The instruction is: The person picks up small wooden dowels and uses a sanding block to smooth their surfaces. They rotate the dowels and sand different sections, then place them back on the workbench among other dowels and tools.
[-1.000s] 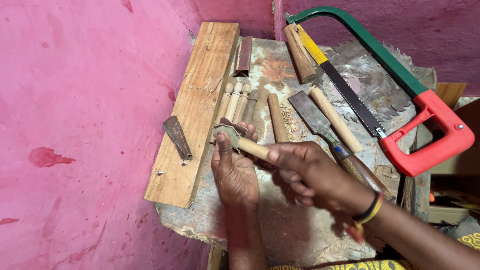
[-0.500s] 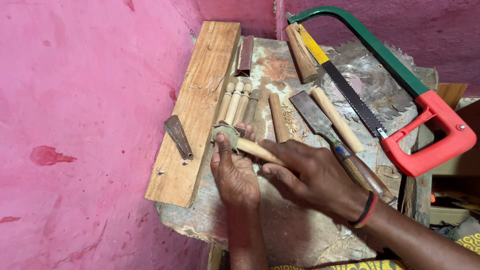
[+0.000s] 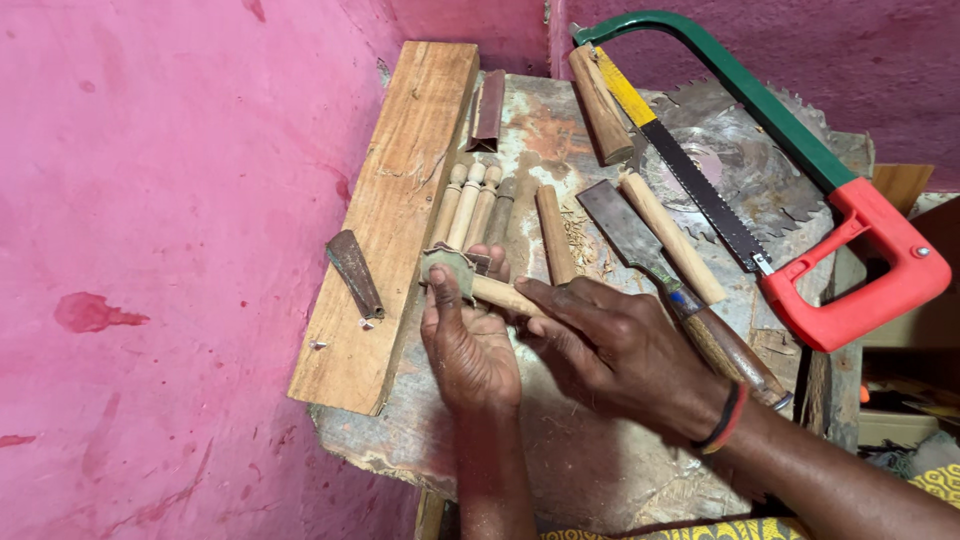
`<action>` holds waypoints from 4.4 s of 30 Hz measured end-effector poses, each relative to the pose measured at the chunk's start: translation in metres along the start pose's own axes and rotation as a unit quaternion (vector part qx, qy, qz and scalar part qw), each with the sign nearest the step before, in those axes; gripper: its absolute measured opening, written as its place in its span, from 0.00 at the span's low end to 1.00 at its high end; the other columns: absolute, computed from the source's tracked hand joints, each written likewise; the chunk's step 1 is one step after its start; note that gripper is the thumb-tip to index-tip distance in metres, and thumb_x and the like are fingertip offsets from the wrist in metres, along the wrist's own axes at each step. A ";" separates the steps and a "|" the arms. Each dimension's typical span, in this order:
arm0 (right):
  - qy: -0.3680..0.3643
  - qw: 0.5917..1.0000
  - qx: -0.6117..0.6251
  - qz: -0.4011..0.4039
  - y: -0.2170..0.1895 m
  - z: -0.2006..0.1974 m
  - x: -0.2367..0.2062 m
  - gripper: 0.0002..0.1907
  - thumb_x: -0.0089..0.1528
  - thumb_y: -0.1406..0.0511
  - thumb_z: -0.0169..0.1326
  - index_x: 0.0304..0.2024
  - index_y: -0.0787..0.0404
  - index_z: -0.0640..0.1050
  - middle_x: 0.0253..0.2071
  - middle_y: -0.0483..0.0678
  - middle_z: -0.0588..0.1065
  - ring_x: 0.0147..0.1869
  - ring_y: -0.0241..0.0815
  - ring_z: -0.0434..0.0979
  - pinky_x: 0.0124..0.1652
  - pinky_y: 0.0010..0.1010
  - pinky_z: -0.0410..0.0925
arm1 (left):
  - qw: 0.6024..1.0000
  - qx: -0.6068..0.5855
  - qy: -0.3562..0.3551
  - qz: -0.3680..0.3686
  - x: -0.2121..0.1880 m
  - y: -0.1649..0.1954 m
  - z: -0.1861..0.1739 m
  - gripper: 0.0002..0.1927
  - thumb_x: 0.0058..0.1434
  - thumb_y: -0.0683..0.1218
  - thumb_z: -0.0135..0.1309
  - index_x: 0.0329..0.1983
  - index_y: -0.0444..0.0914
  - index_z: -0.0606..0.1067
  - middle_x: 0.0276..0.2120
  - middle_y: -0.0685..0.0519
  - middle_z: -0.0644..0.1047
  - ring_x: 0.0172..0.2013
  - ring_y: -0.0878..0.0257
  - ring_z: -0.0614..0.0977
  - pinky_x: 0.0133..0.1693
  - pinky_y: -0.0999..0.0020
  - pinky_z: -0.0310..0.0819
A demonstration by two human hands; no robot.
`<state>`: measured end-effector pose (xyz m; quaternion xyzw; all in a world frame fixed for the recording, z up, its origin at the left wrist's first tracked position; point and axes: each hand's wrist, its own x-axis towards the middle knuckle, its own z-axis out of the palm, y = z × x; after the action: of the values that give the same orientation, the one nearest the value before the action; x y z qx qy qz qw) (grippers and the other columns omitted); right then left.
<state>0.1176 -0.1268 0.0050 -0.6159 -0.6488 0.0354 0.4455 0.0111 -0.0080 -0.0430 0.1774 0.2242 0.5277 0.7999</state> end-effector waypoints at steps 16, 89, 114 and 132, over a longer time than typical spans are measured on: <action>0.016 0.918 0.389 0.079 0.013 0.016 -0.013 0.19 0.80 0.61 0.45 0.57 0.74 0.74 0.34 0.50 0.78 0.29 0.35 0.78 0.27 0.27 0.73 | 1.000 0.003 0.003 0.017 0.001 0.002 0.000 0.27 0.65 0.50 0.58 0.58 0.26 0.67 0.48 0.41 0.75 0.52 0.51 0.80 0.62 0.51 0.76; 0.006 0.938 0.322 0.127 0.030 0.013 -0.016 0.18 0.78 0.59 0.50 0.45 0.70 0.77 0.33 0.50 0.78 0.28 0.38 0.76 0.27 0.30 0.72 | 0.999 0.050 0.011 0.002 0.000 -0.003 0.000 0.29 0.64 0.53 0.57 0.60 0.29 0.67 0.49 0.39 0.76 0.51 0.46 0.80 0.54 0.54 0.78; -0.027 0.712 0.559 0.425 0.017 0.004 0.003 0.18 0.67 0.62 0.54 0.54 0.69 0.80 0.27 0.48 0.78 0.19 0.29 0.69 0.20 0.23 0.67 | 0.998 0.058 -0.005 0.030 -0.004 -0.006 0.004 0.30 0.66 0.52 0.56 0.60 0.24 0.67 0.48 0.37 0.75 0.51 0.46 0.81 0.57 0.52 0.78; 0.042 0.999 0.010 -0.034 -0.003 0.002 0.003 0.16 0.73 0.62 0.49 0.48 0.72 0.78 0.27 0.48 0.74 0.25 0.31 0.72 0.24 0.21 0.65 | 0.998 0.037 -0.002 0.042 0.000 -0.006 0.002 0.28 0.65 0.51 0.57 0.58 0.24 0.68 0.47 0.41 0.75 0.51 0.50 0.80 0.59 0.50 0.79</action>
<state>0.1144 -0.1245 0.0074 -0.5902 -0.6498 0.0009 0.4790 0.0165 -0.0102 -0.0445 0.2171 0.2345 0.5518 0.7703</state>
